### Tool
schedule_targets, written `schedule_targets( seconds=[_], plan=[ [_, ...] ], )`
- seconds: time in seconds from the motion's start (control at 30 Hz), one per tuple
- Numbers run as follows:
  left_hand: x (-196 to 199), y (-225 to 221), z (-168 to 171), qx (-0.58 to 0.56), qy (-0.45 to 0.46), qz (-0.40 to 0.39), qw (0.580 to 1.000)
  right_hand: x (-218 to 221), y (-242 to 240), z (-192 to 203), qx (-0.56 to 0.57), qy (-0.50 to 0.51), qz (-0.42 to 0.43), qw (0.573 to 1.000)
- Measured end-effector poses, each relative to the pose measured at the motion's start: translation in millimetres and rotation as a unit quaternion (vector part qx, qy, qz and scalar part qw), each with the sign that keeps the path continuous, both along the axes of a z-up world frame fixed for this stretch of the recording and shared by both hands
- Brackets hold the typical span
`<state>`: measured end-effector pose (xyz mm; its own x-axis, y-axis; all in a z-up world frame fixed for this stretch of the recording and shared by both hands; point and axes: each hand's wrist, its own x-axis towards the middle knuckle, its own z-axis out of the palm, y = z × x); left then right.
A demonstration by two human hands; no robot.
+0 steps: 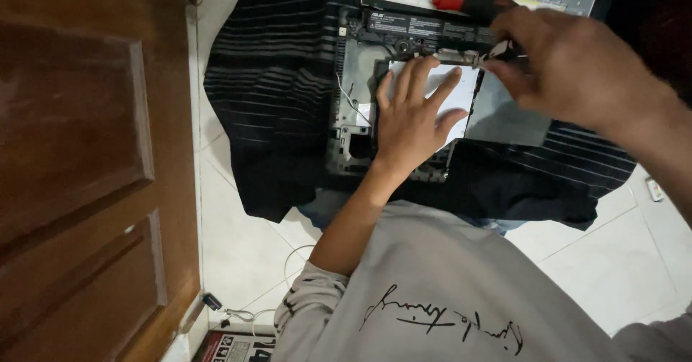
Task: Unscrewing and removing a metal plate from the internal components of a laptop using a screwdriver.
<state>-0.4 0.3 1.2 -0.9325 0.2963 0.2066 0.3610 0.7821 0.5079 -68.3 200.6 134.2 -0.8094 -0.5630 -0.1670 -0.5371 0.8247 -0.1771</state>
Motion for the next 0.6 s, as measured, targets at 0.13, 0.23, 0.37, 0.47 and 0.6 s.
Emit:
schedule_targets(
  seconds=[0.13, 0.23, 0.37, 0.47, 0.6],
  plan=[
    [0, 0, 0, 0.001, -0.009, 0.003, 1.0, 14, 14, -12, 0.217, 0.166, 0.057, 0.96],
    [-1, 0, 1, 0.001, 0.005, 0.004, 1.0, 10, 11, -7, 0.109, 0.093, 0.033, 0.989],
    [0, 0, -1, 0.004, 0.009, 0.006, 1.0, 2, 4, 10, 0.116, 0.009, 0.034, 0.993],
    [0, 0, -1, 0.0, 0.007, 0.003, 1.0, 2, 1, 13, 0.103, -0.001, 0.073, 0.992],
    [-1, 1, -1, -0.003, -0.017, -0.006, 1.0, -6, 19, 1, 0.018, -0.052, 0.094, 0.994]
  ],
)
